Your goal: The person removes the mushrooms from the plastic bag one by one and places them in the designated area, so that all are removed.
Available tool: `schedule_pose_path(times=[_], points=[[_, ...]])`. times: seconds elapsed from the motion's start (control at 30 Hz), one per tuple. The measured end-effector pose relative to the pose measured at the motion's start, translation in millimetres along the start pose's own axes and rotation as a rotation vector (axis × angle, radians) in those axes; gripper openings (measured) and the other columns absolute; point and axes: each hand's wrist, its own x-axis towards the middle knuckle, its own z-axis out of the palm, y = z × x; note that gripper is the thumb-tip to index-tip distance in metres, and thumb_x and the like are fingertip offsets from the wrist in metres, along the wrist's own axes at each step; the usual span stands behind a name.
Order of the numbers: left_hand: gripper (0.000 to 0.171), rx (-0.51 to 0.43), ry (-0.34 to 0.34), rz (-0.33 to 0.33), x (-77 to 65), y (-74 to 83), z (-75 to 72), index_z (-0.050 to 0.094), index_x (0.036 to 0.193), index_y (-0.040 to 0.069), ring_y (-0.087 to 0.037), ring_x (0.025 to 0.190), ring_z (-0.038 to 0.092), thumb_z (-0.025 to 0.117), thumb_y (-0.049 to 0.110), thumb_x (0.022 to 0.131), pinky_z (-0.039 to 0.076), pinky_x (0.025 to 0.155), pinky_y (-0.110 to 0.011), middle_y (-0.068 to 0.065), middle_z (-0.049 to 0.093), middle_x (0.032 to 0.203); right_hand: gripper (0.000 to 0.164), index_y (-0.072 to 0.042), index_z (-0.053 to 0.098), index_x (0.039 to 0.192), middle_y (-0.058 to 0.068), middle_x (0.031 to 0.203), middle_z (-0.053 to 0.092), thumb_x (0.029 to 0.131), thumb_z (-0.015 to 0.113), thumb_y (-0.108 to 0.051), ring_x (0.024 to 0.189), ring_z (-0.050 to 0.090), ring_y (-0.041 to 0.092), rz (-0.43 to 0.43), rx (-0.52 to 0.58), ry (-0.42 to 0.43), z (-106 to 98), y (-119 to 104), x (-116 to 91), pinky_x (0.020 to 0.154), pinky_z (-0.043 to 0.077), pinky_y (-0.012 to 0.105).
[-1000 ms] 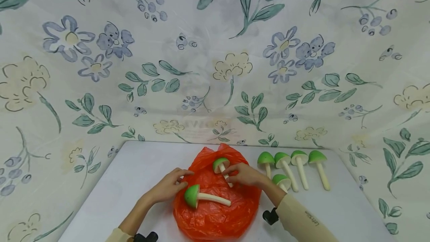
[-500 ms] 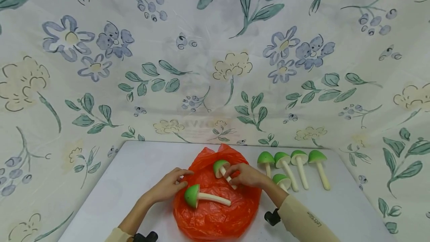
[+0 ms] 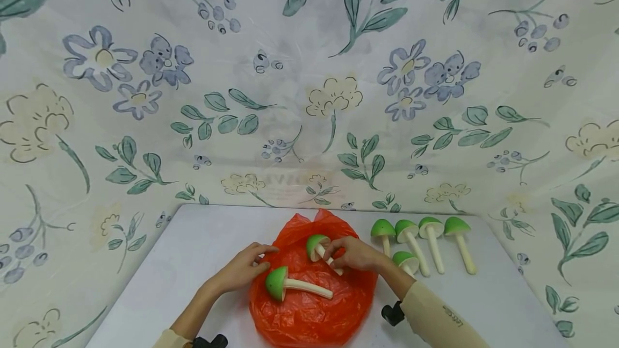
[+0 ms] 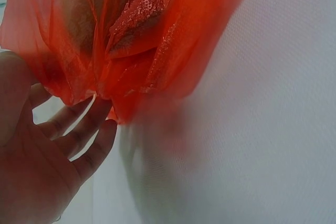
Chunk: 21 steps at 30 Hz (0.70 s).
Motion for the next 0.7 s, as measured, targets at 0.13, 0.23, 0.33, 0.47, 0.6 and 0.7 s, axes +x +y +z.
schedule_pose_path(times=[0.13, 0.23, 0.33, 0.47, 0.6, 0.7], points=[[0.034, -0.004, 0.002, -0.008, -0.5, 0.1, -0.6, 0.064, 0.131, 0.008, -0.021, 0.098, 0.056, 0.06, 0.009, 0.097, 0.051, 0.081, -0.033, -0.011, 0.058, 0.122, 0.015, -0.013, 0.074, 0.102, 0.003, 0.109, 0.061, 0.088, 0.072, -0.008, 0.091, 0.055, 0.022, 0.008, 0.017, -0.006, 0.8, 0.4, 0.2, 0.069, 0.051, 0.029], [0.034, -0.005, 0.003, -0.009, -1.2, 1.0, -1.4, 0.064, 0.131, 0.009, -0.021, 0.098, 0.056, 0.06, 0.009, 0.097, 0.051, 0.08, -0.033, -0.011, 0.058, 0.123, 0.015, -0.012, 0.074, 0.102, 0.003, 0.109, 0.061, 0.088, 0.072, -0.008, 0.09, 0.055, 0.022, 0.008, 0.034, -0.012, 1.7, 0.3, 0.0, 0.069, 0.052, 0.029], [0.034, -0.009, 0.001, -0.008, -1.6, 1.6, -1.6, 0.063, 0.131, 0.008, -0.021, 0.097, 0.056, 0.06, 0.009, 0.097, 0.051, 0.08, -0.032, -0.011, 0.058, 0.122, 0.015, -0.012, 0.075, 0.101, 0.003, 0.11, 0.062, 0.087, 0.072, -0.008, 0.092, 0.055, 0.022, 0.01, 0.041, -0.015, 2.1, -0.4, -1.0, 0.07, 0.053, 0.03], [0.035, -0.012, 0.0, -0.008, -1.1, 0.6, -1.1, 0.063, 0.132, 0.008, -0.021, 0.097, 0.056, 0.06, 0.009, 0.097, 0.051, 0.079, -0.032, -0.01, 0.058, 0.12, 0.014, -0.013, 0.075, 0.1, 0.003, 0.111, 0.063, 0.087, 0.073, -0.008, 0.094, 0.056, 0.023, 0.014, 0.04, -0.018, 2.3, -1.6, -2.4, 0.071, 0.053, 0.031], [0.035, -0.013, 0.001, -0.011, -0.6, -0.6, -0.8, 0.063, 0.132, 0.009, -0.021, 0.097, 0.055, 0.06, 0.009, 0.097, 0.05, 0.079, -0.033, -0.01, 0.058, 0.119, 0.014, -0.017, 0.074, 0.1, 0.003, 0.111, 0.063, 0.087, 0.073, -0.01, 0.091, 0.058, 0.021, 0.009, 0.02, -0.018, 1.2, -2.1, -3.4, 0.071, 0.052, 0.03], [0.035, -0.014, 0.001, -0.014, -0.4, -1.4, -0.7, 0.063, 0.132, 0.009, -0.021, 0.097, 0.056, 0.06, 0.009, 0.097, 0.051, 0.079, -0.033, -0.01, 0.058, 0.119, 0.014, -0.018, 0.073, 0.1, 0.002, 0.112, 0.062, 0.088, 0.073, -0.011, 0.091, 0.058, 0.021, 0.009, 0.011, -0.017, -0.3, -2.9, -5.0, 0.072, 0.053, 0.03]])
